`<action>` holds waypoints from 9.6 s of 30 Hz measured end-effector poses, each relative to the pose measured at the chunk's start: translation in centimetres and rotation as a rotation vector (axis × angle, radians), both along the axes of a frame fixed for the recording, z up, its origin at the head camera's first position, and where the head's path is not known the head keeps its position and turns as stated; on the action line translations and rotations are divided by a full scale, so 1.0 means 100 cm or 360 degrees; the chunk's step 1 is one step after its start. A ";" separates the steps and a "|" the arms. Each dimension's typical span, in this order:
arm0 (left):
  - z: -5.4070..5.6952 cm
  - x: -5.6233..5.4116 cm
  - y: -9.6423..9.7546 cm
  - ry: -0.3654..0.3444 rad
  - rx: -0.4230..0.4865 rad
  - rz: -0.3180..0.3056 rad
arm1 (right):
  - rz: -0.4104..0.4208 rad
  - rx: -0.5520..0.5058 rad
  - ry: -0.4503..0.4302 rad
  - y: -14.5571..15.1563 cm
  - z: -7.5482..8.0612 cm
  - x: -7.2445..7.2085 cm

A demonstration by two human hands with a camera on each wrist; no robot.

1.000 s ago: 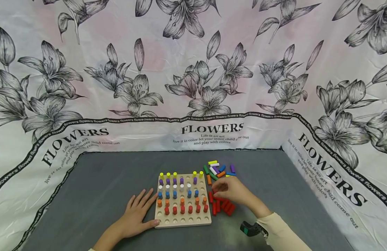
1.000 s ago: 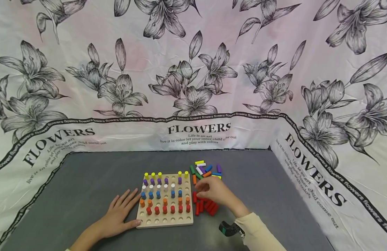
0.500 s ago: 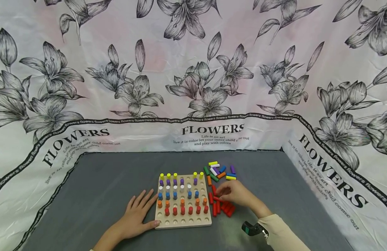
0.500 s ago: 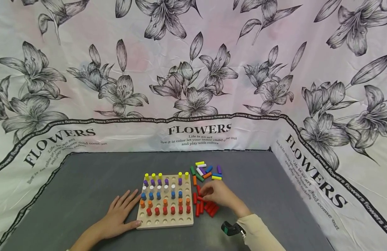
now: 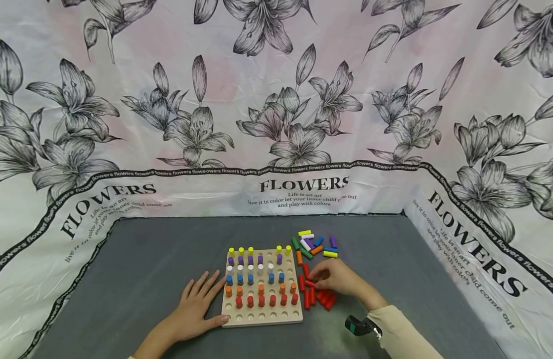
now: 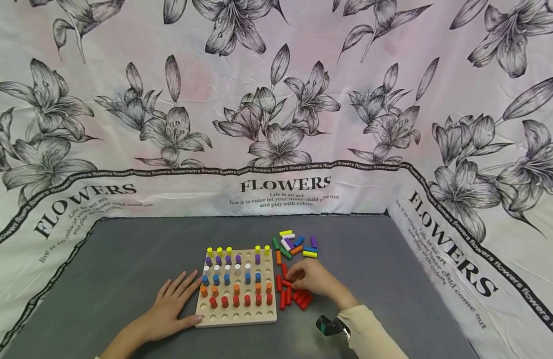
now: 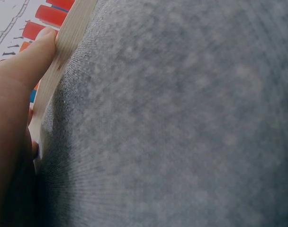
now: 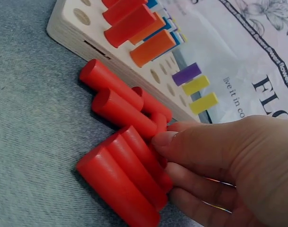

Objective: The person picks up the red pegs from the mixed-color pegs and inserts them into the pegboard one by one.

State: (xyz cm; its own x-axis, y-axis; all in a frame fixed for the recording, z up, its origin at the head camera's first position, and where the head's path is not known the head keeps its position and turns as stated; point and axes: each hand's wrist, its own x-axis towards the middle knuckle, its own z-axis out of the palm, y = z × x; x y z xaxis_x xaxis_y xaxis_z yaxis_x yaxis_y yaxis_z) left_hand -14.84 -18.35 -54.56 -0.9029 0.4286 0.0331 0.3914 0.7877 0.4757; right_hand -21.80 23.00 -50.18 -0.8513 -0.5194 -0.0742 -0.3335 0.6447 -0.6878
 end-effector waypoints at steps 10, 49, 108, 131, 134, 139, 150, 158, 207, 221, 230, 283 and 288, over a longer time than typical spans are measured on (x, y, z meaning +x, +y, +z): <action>0.002 0.001 0.001 -0.0053 -0.0044 0.0002 | 0.0040 -0.0032 -0.0015 -0.003 -0.003 0.002; 0.004 0.001 0.001 -0.0060 -0.0021 0.0001 | -0.0021 0.0014 0.0010 -0.008 -0.004 0.005; -0.006 -0.002 -0.001 0.0032 0.0009 -0.0006 | -0.0023 -0.0351 0.0101 -0.058 0.031 0.023; -0.001 -0.001 0.000 -0.0031 -0.0026 0.0012 | -0.0006 -0.0390 0.0195 -0.087 0.039 0.025; 0.000 -0.001 0.000 -0.0031 -0.0030 0.0013 | -0.0014 -0.0389 0.0188 -0.090 0.039 0.026; 0.001 -0.001 0.000 -0.0067 -0.0054 0.0008 | -0.0009 -0.0408 0.0201 -0.094 0.037 0.026; 0.004 -0.001 0.002 -0.0054 -0.0055 0.0000 | -0.0015 -0.0409 0.0178 -0.109 0.034 0.029; 0.002 0.000 0.001 -0.0063 -0.0057 0.0007 | 0.0039 -0.0410 0.0212 -0.121 0.032 0.030; 0.001 -0.001 0.001 0.0024 -0.0051 -0.0009 | 0.0103 -0.0521 0.0105 -0.174 0.015 0.036; -0.006 0.000 -0.002 0.0109 0.0036 -0.0022 | 0.0207 -0.0566 0.0166 -0.183 0.012 0.043; -0.013 -0.002 -0.003 0.0170 0.0042 -0.0026 | 0.0271 -0.0550 0.0245 -0.188 0.007 0.041; -0.008 0.002 -0.004 0.0182 0.0057 -0.0042 | 0.0248 -0.0189 0.0418 -0.195 -0.007 0.049; -0.013 -0.001 -0.005 0.0185 0.0014 -0.0034 | 0.0252 -0.0186 0.0418 -0.195 -0.007 0.048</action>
State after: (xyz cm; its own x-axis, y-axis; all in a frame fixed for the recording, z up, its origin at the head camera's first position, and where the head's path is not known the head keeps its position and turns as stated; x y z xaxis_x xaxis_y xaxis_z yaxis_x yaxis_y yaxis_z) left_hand -14.92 -18.86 -55.83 -0.8835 0.4469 0.1406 0.4608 0.7748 0.4329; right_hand -17.01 3.48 -50.88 -0.7413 -0.6391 0.2051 -0.5992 0.4925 -0.6312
